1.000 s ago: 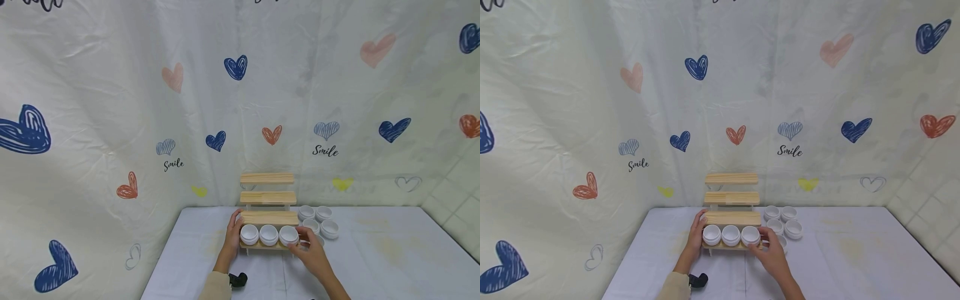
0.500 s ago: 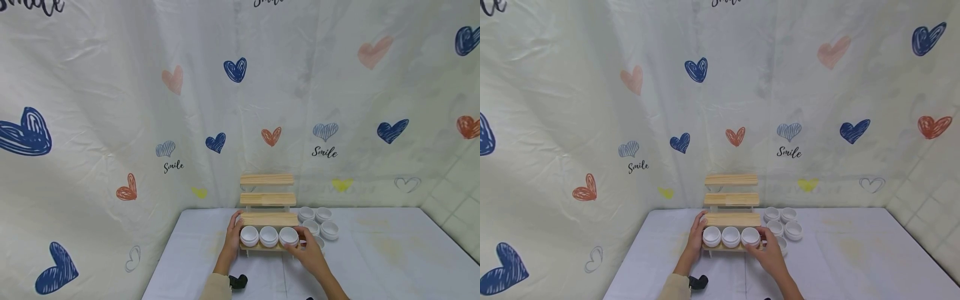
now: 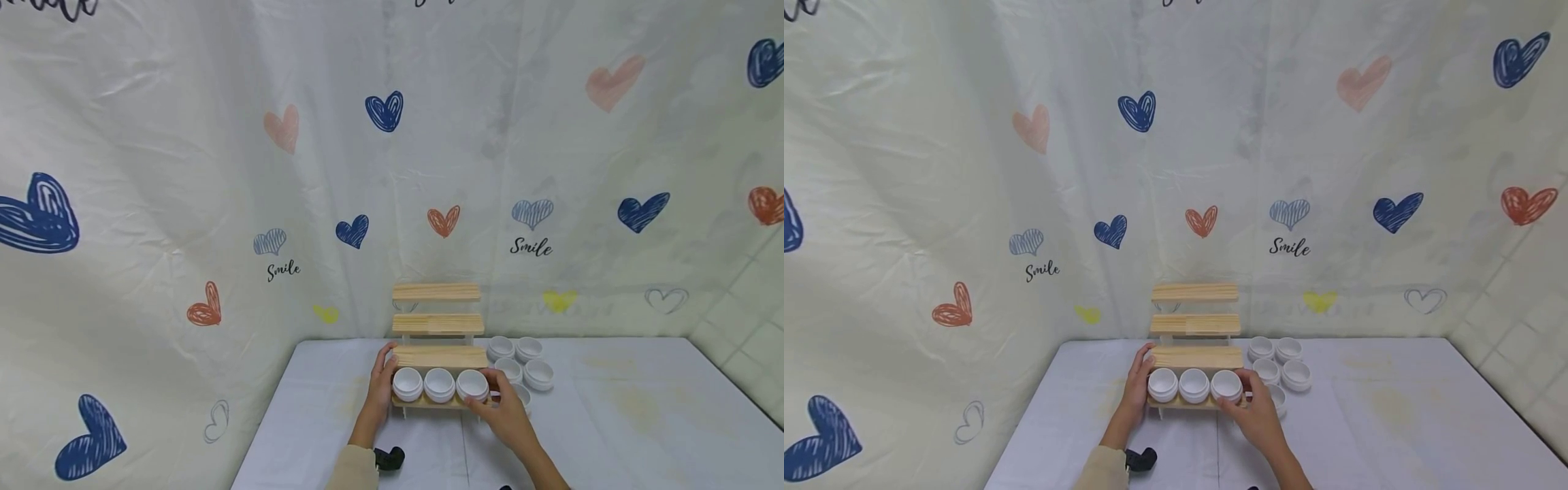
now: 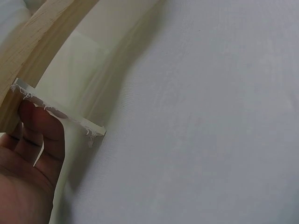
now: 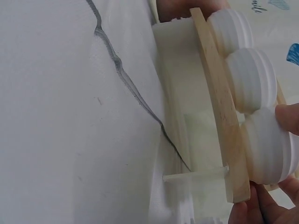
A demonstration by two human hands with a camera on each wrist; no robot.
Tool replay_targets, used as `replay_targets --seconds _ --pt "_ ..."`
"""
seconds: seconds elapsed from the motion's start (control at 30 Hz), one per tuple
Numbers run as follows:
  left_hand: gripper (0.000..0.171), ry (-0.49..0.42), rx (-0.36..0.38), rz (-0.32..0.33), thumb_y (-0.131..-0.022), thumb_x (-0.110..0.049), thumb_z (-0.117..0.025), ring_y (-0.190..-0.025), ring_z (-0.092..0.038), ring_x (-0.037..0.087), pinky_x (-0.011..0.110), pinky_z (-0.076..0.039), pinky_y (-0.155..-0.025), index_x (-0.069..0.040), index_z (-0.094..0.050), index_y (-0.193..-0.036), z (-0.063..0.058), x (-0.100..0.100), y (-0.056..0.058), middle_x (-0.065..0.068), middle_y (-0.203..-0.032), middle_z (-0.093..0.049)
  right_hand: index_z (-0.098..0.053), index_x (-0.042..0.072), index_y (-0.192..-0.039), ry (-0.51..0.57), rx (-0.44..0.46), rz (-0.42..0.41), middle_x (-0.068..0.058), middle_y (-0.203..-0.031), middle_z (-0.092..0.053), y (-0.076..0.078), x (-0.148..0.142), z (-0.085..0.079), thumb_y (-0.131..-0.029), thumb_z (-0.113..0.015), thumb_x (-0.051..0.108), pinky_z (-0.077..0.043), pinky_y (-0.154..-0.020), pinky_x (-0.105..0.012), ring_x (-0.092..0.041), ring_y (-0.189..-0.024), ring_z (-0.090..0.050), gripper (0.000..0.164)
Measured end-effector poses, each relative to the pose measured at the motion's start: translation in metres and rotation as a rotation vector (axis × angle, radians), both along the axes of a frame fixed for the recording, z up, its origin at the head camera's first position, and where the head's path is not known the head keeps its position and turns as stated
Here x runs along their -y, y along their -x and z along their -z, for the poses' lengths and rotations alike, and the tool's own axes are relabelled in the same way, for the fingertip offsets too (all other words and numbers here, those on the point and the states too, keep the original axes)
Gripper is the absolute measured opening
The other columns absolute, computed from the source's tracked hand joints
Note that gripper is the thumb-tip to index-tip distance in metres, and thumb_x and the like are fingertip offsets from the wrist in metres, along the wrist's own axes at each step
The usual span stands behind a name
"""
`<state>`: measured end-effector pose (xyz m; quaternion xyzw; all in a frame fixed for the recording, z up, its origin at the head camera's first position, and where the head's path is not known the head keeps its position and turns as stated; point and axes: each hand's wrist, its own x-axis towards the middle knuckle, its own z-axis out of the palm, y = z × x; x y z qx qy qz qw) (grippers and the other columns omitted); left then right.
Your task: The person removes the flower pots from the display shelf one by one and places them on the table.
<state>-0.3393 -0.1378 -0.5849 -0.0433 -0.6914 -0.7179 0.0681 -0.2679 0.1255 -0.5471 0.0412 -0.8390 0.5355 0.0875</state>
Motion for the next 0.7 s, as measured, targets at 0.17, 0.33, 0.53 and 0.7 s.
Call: replay_targets --seconds 0.17,0.33,0.53,0.7 --pt "0.051 0.016 -0.008 -0.005 -0.108 -0.040 -0.046 -0.133 -0.047 0.018 0.041 -0.034 -0.111 -0.018 -0.043 -0.153 0.0010 -0.0002 0.0010 0.009 -0.151 -0.052 -0.052 0.007 -0.135 0.003 -0.007 -0.002 -0.011 -0.128 -0.062 -0.0020 -0.0003 0.0000 -0.082 -0.086 0.023 -0.044 -0.092 -0.033 -0.024 -0.116 -0.057 0.064" --pt "0.051 0.006 -0.002 -0.008 -0.107 -0.040 -0.047 -0.133 -0.047 0.019 0.041 -0.034 -0.111 -0.018 -0.044 -0.153 0.0007 -0.0007 0.0011 0.009 -0.151 -0.053 -0.051 0.007 -0.136 0.011 -0.015 -0.015 -0.011 -0.130 -0.061 -0.0039 -0.0011 0.0009 -0.082 -0.086 0.023 -0.044 -0.093 -0.037 -0.026 -0.119 -0.057 0.065" --pt "0.052 0.004 0.007 -0.007 -0.107 -0.040 -0.048 -0.135 -0.046 0.020 0.042 -0.032 -0.113 -0.018 -0.043 -0.154 -0.0004 -0.0013 0.0008 0.008 -0.152 -0.052 -0.052 0.008 -0.135 0.022 -0.045 -0.023 -0.011 -0.131 -0.063 -0.0061 -0.0018 0.0023 -0.080 -0.087 0.020 -0.045 -0.092 -0.039 -0.027 -0.120 -0.058 0.066" --pt "0.051 0.005 0.011 -0.016 -0.107 -0.039 -0.048 -0.136 -0.046 0.021 0.042 -0.031 -0.114 -0.017 -0.044 -0.153 -0.0013 -0.0018 0.0010 0.009 -0.152 -0.052 -0.051 0.008 -0.136 0.026 -0.057 -0.030 -0.011 -0.132 -0.063 -0.0094 -0.0023 0.0018 -0.080 -0.087 0.017 -0.046 -0.091 -0.038 -0.028 -0.122 -0.058 0.067"
